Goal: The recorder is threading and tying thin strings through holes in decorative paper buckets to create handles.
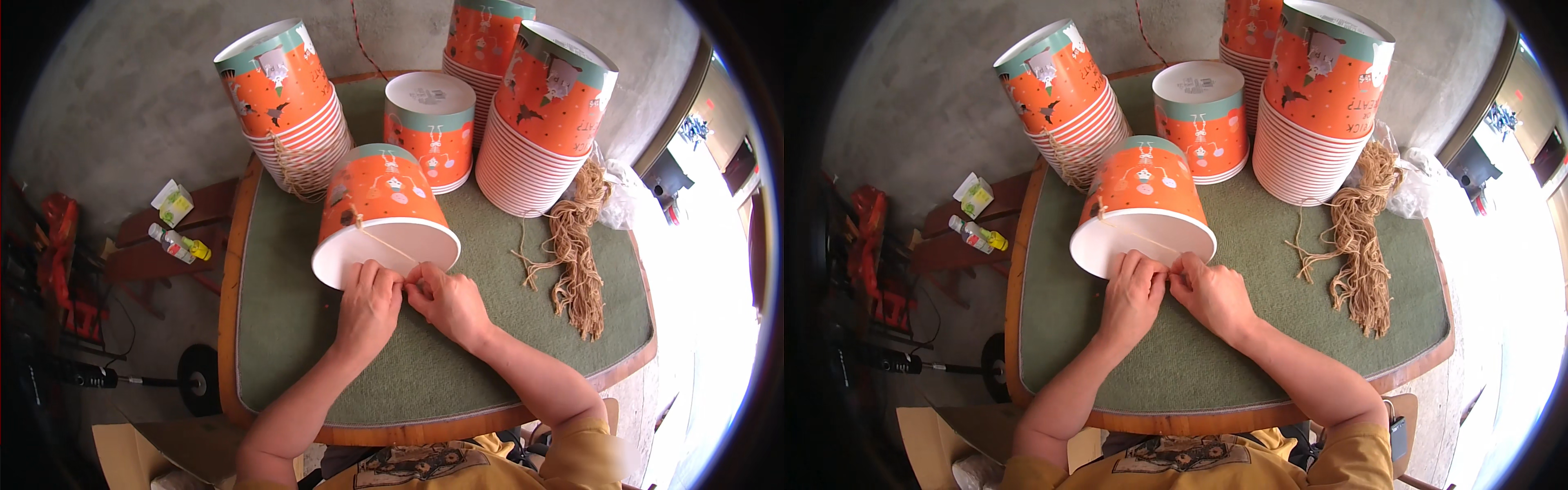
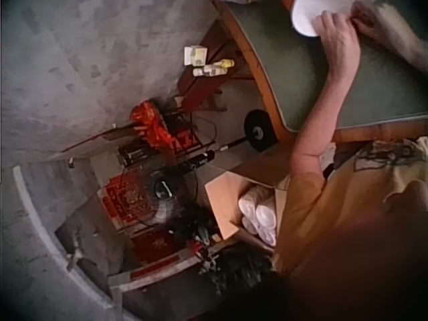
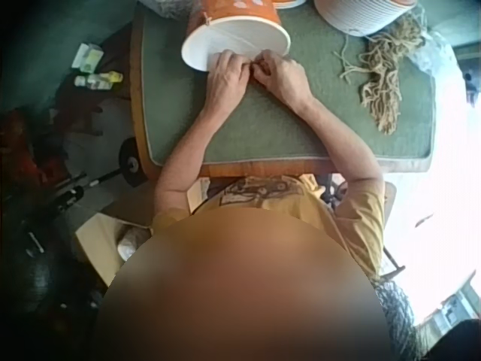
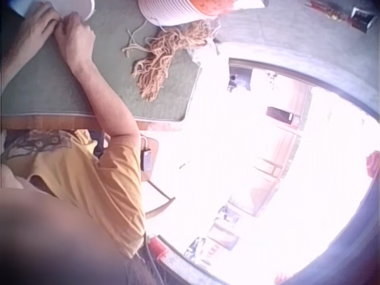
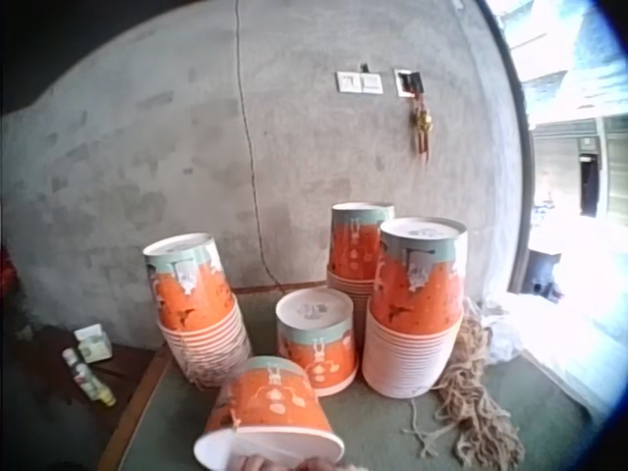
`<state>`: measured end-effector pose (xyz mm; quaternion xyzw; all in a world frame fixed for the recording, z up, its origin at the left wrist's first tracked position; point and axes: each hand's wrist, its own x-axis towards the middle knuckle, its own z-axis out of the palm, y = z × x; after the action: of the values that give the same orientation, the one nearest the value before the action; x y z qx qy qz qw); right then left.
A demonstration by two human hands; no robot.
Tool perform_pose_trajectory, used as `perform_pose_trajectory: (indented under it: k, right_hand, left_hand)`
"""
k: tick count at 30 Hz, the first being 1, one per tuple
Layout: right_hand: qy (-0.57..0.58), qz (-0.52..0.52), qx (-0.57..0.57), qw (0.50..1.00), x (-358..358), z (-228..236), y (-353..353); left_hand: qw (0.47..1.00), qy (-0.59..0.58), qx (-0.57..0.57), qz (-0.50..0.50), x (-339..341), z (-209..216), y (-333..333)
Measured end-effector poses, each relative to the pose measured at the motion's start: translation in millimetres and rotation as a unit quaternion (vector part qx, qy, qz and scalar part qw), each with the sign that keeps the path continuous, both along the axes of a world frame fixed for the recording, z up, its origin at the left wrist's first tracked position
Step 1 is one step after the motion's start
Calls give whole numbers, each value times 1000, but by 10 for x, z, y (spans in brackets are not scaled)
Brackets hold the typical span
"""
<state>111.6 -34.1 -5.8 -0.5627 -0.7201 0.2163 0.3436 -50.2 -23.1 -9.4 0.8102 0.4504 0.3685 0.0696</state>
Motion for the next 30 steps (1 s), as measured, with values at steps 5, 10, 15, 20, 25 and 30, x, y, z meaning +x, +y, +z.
perform_pose_trajectory:
  k: [5, 10, 15, 20, 25, 30]
  right_hand:
    - [-36, 3, 24, 999, -26, 42, -43]
    - [-51, 1, 58, 997, -31, -18, -16]
    - [-12, 2, 33, 999, -27, -9, 7]
    - [37, 14, -25, 999, 1, 10, 43]
    - [17, 14, -47, 999, 1, 10, 45]
    - [-28, 3, -16, 999, -49, 40, 9]
  left_hand:
    - [1000, -14, -20, 0, -55, -8, 18]
    - [998, -21, -63, -12, -77, 9, 21]
    - [999, -9, -51, -11, -66, 12, 18]
    - [1000, 4, -26, -7, -57, -7, 29]
    - [999, 28, -17, -6, -60, -17, 59]
    - [1000, 22, -19, -10, -77, -18, 78]
